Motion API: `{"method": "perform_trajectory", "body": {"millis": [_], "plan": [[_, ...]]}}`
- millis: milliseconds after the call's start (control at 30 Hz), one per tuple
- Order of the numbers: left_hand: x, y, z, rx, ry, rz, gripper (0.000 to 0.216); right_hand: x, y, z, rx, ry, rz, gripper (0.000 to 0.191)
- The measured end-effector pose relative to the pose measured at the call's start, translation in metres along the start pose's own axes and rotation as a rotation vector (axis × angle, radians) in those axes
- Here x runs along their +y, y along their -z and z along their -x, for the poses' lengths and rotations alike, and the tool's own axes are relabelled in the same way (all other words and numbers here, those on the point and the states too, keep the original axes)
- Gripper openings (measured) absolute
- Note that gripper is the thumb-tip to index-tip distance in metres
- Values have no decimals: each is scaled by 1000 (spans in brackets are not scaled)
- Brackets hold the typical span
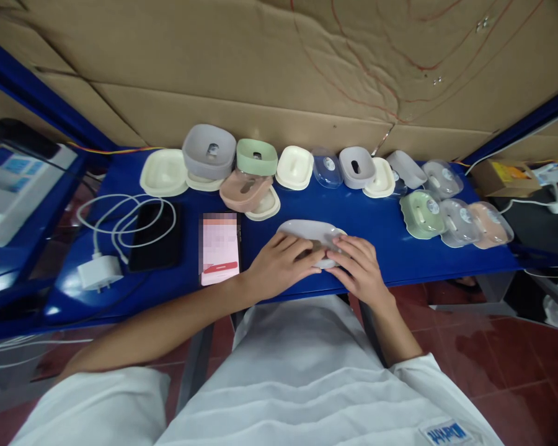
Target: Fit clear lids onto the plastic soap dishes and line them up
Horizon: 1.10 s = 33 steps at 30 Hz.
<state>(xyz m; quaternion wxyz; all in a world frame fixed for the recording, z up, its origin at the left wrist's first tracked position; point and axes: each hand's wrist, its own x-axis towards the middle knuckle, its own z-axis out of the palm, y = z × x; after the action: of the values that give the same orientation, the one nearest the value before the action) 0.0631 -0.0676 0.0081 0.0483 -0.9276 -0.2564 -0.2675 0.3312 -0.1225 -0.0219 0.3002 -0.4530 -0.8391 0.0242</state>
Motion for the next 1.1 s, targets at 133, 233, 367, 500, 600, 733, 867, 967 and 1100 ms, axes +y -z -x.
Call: {"method": "perform_trajectory", "body": {"millis": [133,233,367,500,600,733,867,967,1100], "plan": [[3,-1,-1,12,3,-17,34,10,10,5,84,-44,-123,39],[2,-4,0,13,-10,-16,27,18,17,7,122,-107,-152,35],[1,-9,4,-2,-84,-19,37,21,21,6,32,-135,-216,30],[1,-8,4,-39,-103,4,26,19,18,5,-30,-111,-205,36],[1,-6,2,-110,-133,16,32,15,12,5,-82,-33,-66,43],[1,-7,3,-155,-150,-7,29,11,8,4,-112,25,86,33],[-1,-11,4,-172,-96,-19,30,21,15,-19,-204,73,88,31],[-3,-11,4,-157,-44,-64,26,41,12,-60,-205,23,114,41],[-7,-11,2,-94,70,-140,26,67,-13,-123,-152,-126,254,64]]}}
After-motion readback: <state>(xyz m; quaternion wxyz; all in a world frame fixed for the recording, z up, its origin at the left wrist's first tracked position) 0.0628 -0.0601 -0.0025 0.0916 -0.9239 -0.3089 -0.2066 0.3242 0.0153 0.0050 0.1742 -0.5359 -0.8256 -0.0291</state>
